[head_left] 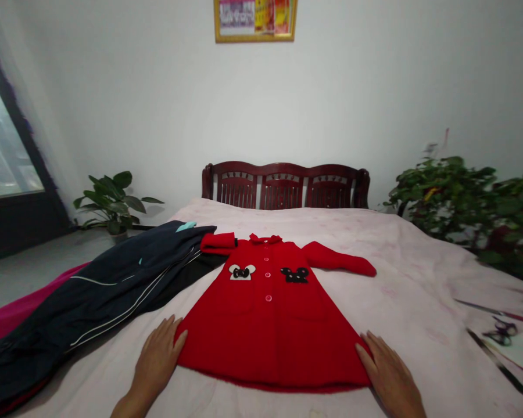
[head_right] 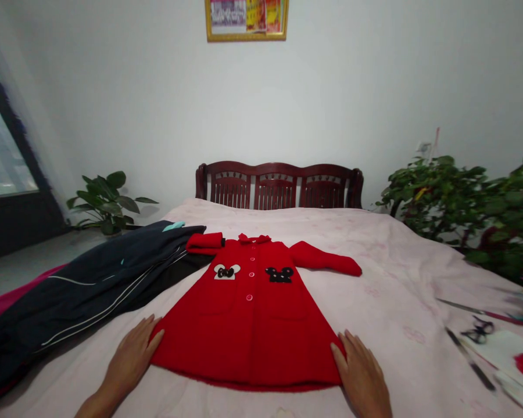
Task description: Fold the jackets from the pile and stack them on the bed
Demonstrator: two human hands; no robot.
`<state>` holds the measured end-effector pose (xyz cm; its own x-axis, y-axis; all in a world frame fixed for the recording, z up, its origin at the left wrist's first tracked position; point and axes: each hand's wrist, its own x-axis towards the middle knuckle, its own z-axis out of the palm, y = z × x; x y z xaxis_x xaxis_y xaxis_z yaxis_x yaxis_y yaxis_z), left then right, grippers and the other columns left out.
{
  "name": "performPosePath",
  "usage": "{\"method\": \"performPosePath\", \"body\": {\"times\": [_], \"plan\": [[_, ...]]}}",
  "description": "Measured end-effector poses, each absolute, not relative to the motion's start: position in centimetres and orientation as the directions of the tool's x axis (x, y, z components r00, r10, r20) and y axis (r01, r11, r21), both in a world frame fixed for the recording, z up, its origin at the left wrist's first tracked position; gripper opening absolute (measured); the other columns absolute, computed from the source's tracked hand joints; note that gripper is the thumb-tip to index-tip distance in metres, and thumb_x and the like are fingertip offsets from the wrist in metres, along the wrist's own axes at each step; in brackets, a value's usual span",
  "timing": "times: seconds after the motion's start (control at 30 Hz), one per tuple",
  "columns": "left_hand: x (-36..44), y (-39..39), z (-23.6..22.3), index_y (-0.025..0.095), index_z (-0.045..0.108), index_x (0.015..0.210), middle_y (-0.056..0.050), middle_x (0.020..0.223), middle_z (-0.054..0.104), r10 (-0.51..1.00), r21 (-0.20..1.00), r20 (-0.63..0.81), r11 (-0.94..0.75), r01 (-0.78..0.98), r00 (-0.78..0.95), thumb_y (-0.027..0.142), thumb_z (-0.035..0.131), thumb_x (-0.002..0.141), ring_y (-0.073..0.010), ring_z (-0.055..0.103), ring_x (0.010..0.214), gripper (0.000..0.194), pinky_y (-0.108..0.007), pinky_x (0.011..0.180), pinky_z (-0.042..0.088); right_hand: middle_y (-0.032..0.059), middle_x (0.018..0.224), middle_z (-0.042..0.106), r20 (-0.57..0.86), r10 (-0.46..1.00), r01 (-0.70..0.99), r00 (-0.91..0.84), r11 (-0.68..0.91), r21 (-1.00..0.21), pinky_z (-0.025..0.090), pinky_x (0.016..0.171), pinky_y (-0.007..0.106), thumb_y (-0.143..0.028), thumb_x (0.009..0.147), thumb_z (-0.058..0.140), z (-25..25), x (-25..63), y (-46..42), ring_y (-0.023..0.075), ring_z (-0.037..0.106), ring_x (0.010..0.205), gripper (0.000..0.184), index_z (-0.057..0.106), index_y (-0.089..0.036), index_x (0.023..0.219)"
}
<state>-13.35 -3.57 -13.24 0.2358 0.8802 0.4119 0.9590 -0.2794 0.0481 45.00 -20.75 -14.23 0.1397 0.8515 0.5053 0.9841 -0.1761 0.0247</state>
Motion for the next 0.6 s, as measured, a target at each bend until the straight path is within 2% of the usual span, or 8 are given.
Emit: {"method": "performPosePath", "body": {"times": [0.13,0.23,0.27,0.33,0.43,0.5,0.57,0.6], "plan": [[-13.2,-3.5,-13.3,0.016,0.055,0.135,-0.012,0.145,0.052,0.884,0.072,0.393,-0.303,0.950,0.252,0.038,0.034,0.093,-0.0284,0.041,0.140,0.052,-0.045,0.114,0.034,0.0095,0.133,0.063,0.551,0.832,0.988,0.067,-0.131,0.077,0.045,0.102,0.051,-0.018,0.086,0.032,-14.5,45.2,-20.8,0.0307,0.052,0.128,0.047,0.071,-0.023,0.112],[-13.1,-3.5,-12.9,0.015,0.053,0.137,-0.012,0.147,0.051,0.915,0.185,0.363,-0.258,0.948,0.178,0.042,0.034,0.093,-0.0279,0.041,0.140,0.055,-0.046,0.115,0.033,0.0097,0.130,0.065,0.539,0.837,0.994,0.093,-0.111,0.002,0.047,0.100,0.051,-0.027,0.084,0.038,-14.2,45.5,-21.1,0.0321,0.055,0.125,0.042,0.072,-0.024,0.107],[-13.0,-3.5,-12.6,0.015,0.054,0.136,-0.011,0.146,0.051,0.929,0.239,0.343,-0.231,0.943,0.140,0.044,0.033,0.093,-0.0276,0.042,0.139,0.055,-0.047,0.115,0.034,0.0094,0.130,0.065,0.521,0.846,0.993,0.115,-0.095,-0.064,0.047,0.101,0.052,-0.030,0.082,0.040,-13.9,45.6,-21.1,0.0326,0.055,0.125,0.041,0.073,-0.024,0.106],[-12.9,-3.2,-11.9,0.016,0.055,0.134,-0.010,0.143,0.054,0.949,0.343,0.305,-0.190,0.920,0.082,0.045,0.033,0.093,-0.0268,0.046,0.136,0.055,-0.046,0.113,0.037,0.0090,0.127,0.067,0.433,0.879,0.956,0.200,-0.079,-0.282,0.043,0.106,0.052,-0.037,0.078,0.044,-12.8,46.2,-20.7,0.0327,0.055,0.126,0.040,0.074,-0.025,0.103],[-12.3,-1.8,-10.0,0.016,0.051,0.137,-0.010,0.140,0.057,0.947,0.420,0.318,-0.183,0.889,0.045,0.045,0.034,0.093,-0.0264,0.052,0.131,0.056,-0.043,0.110,0.041,0.0125,0.118,0.071,0.246,0.899,0.808,0.361,-0.170,-0.564,0.044,0.106,0.049,-0.047,0.075,0.047,-9.8,47.3,-18.4,0.0323,0.061,0.117,0.042,0.073,-0.023,0.097],[-11.5,0.0,-8.4,0.014,0.050,0.138,-0.012,0.141,0.056,0.916,0.384,0.397,-0.222,0.896,0.056,0.041,0.035,0.091,-0.0282,0.049,0.133,0.056,-0.045,0.112,0.040,0.0159,0.114,0.072,0.128,0.852,0.627,0.507,-0.263,-0.733,0.048,0.101,0.048,-0.052,0.073,0.051,-7.4,47.8,-16.0,0.0331,0.065,0.111,0.044,0.070,-0.020,0.097],[-10.3,2.6,-6.6,0.014,0.051,0.136,-0.012,0.142,0.055,0.866,0.305,0.490,-0.273,0.913,0.095,0.037,0.038,0.089,-0.0301,0.042,0.138,0.055,-0.048,0.114,0.036,0.0181,0.114,0.071,-0.010,0.798,0.326,0.603,-0.258,-0.909,0.052,0.097,0.048,-0.051,0.069,0.059,-5.1,47.9,-13.0,0.0332,0.066,0.107,0.046,0.066,-0.018,0.100],[-9.6,4.0,-5.6,0.014,0.051,0.136,-0.012,0.143,0.054,0.841,0.262,0.528,-0.295,0.919,0.120,0.035,0.039,0.088,-0.0303,0.040,0.140,0.054,-0.048,0.115,0.035,0.0182,0.112,0.071,-0.077,0.780,0.162,0.621,-0.224,-0.961,0.054,0.095,0.047,-0.049,0.068,0.061,-4.2,47.9,-11.5,0.0324,0.067,0.106,0.046,0.063,-0.018,0.101]]}}
